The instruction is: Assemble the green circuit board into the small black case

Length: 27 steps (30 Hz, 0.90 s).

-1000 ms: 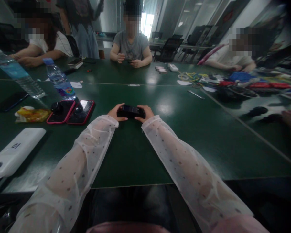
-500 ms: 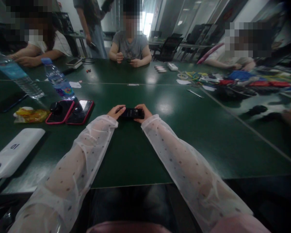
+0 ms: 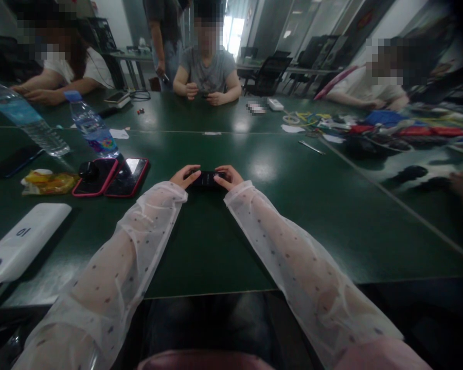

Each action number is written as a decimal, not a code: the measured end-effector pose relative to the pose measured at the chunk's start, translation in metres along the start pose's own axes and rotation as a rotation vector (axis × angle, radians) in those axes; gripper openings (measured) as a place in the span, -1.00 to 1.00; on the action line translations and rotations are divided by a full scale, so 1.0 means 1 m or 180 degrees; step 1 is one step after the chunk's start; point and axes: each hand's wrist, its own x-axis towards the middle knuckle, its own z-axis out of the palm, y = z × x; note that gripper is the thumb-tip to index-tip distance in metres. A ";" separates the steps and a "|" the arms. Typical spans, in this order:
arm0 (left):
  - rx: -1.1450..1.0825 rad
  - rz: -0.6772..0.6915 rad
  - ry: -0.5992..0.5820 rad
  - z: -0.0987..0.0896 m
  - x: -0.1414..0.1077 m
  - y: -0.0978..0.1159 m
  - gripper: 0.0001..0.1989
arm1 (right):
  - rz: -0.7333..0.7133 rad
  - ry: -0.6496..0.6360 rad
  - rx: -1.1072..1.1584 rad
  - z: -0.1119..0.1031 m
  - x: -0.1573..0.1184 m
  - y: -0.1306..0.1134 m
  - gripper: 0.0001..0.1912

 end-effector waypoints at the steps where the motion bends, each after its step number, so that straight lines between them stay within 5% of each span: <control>1: 0.0019 -0.0002 -0.0001 0.000 0.000 -0.001 -0.24 | 0.0012 0.0042 0.0004 0.000 0.000 -0.001 -0.32; 15: 0.0047 0.0003 0.0095 0.002 0.002 -0.002 -0.16 | 0.0231 0.0148 0.0271 -0.004 0.002 -0.008 -0.37; 27: 0.0299 -0.0071 0.0245 -0.001 -0.002 0.005 -0.37 | 0.0127 0.0197 0.0294 -0.008 0.003 -0.004 -0.38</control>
